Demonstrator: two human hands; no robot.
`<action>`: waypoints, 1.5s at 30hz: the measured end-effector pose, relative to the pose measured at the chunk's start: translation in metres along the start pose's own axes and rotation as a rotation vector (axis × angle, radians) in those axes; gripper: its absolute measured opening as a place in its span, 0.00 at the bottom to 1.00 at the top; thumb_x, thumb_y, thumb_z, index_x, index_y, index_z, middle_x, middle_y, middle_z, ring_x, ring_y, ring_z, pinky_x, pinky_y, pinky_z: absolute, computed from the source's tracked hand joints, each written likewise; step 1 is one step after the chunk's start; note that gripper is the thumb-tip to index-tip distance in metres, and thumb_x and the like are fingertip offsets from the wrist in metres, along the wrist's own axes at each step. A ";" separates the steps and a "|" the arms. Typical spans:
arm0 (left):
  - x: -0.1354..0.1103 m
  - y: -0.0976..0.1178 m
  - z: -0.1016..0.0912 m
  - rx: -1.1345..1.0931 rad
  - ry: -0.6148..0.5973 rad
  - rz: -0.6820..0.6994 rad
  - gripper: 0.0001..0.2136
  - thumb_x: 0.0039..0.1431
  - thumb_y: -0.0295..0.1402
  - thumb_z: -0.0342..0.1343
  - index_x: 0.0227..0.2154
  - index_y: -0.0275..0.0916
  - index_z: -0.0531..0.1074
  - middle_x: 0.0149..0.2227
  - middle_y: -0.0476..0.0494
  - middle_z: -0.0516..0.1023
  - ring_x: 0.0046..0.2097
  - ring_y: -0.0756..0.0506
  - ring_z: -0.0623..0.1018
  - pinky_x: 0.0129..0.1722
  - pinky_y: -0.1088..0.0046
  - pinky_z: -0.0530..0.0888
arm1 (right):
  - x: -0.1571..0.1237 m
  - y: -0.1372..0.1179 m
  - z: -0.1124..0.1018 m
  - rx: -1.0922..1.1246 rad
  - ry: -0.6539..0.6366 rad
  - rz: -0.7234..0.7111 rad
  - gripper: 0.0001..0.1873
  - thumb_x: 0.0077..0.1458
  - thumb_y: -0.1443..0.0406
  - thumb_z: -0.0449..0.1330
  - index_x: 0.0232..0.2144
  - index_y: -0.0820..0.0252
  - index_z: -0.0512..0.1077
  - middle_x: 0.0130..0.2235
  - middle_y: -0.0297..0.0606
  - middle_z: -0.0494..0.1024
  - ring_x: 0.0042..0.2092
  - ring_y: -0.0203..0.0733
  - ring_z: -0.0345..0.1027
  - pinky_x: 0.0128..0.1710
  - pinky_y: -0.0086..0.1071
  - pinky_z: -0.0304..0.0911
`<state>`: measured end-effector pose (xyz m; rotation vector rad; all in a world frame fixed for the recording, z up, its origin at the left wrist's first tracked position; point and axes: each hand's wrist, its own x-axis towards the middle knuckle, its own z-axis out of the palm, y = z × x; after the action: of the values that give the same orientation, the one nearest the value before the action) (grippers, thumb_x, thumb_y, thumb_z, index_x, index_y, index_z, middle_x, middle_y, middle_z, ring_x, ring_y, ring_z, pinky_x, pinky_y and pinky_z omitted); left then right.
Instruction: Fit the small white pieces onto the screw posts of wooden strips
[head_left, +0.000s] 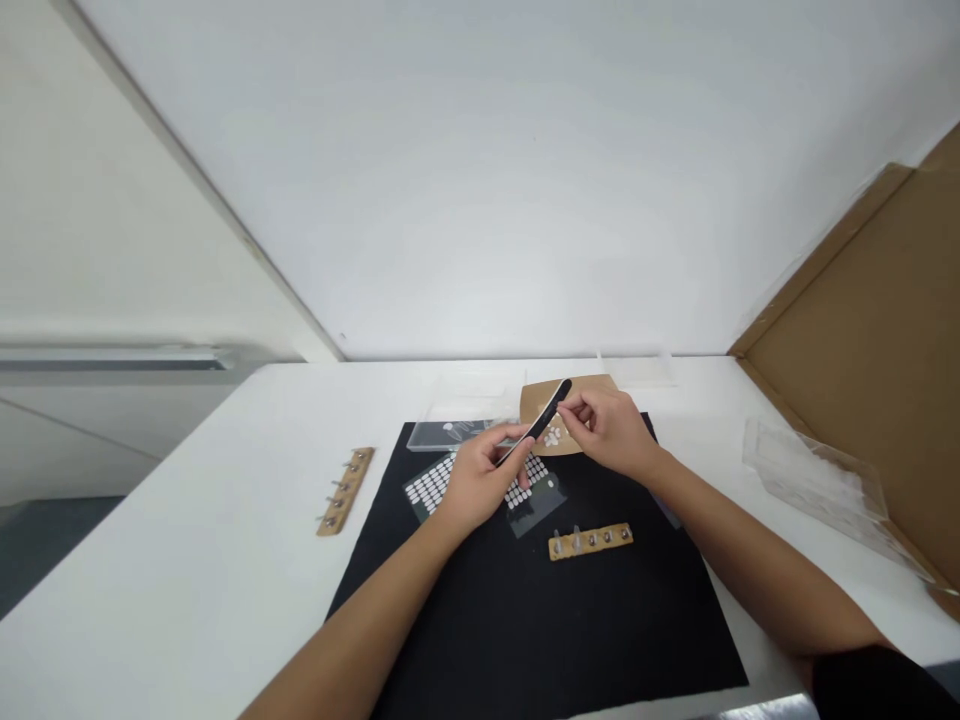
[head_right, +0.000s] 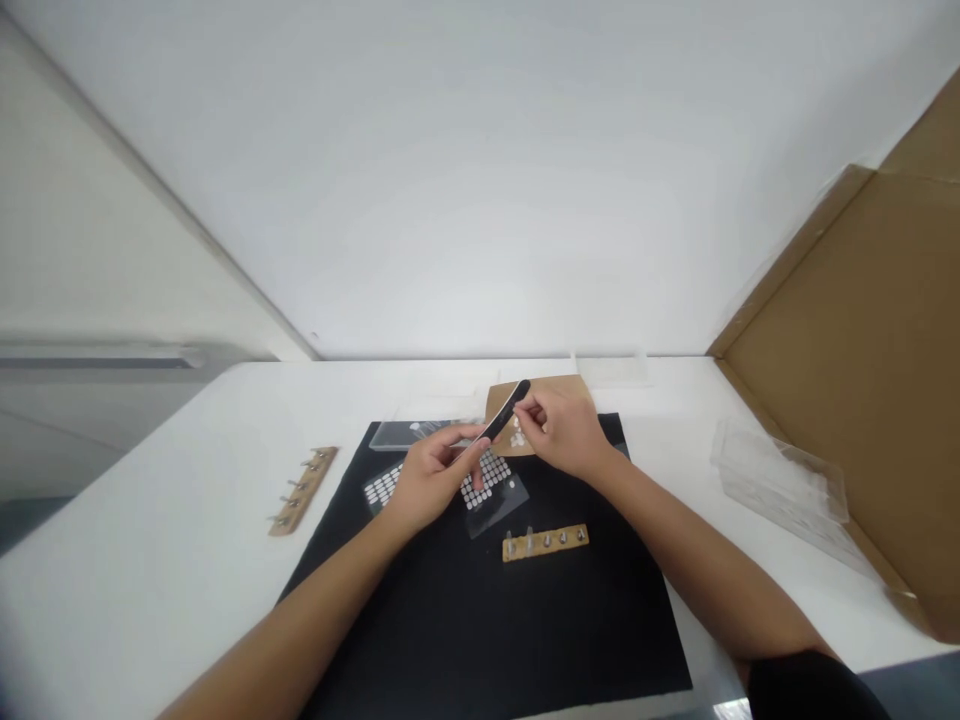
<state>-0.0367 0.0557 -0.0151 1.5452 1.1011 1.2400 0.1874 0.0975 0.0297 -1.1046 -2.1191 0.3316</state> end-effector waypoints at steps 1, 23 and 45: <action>0.000 0.001 0.000 0.004 0.017 0.015 0.15 0.66 0.43 0.66 0.47 0.38 0.83 0.33 0.44 0.87 0.20 0.49 0.79 0.20 0.75 0.74 | 0.000 0.000 0.002 -0.017 0.006 0.007 0.08 0.68 0.63 0.59 0.35 0.57 0.75 0.34 0.35 0.82 0.34 0.39 0.75 0.36 0.32 0.65; -0.010 0.007 0.012 0.411 0.216 0.199 0.09 0.69 0.34 0.62 0.45 0.41 0.85 0.28 0.48 0.84 0.26 0.46 0.81 0.30 0.70 0.77 | 0.003 -0.010 0.016 -0.316 -0.125 0.012 0.11 0.72 0.60 0.53 0.36 0.56 0.70 0.35 0.39 0.80 0.34 0.44 0.71 0.30 0.37 0.47; -0.009 0.004 0.014 0.493 0.216 0.259 0.09 0.70 0.34 0.61 0.46 0.42 0.86 0.30 0.46 0.85 0.33 0.42 0.84 0.41 0.65 0.80 | 0.006 -0.009 0.018 -0.409 -0.145 0.034 0.12 0.73 0.62 0.50 0.38 0.57 0.70 0.36 0.42 0.81 0.35 0.46 0.72 0.30 0.38 0.46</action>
<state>-0.0237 0.0448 -0.0151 2.0058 1.4618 1.4019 0.1674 0.0987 0.0240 -1.3827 -2.3639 -0.0119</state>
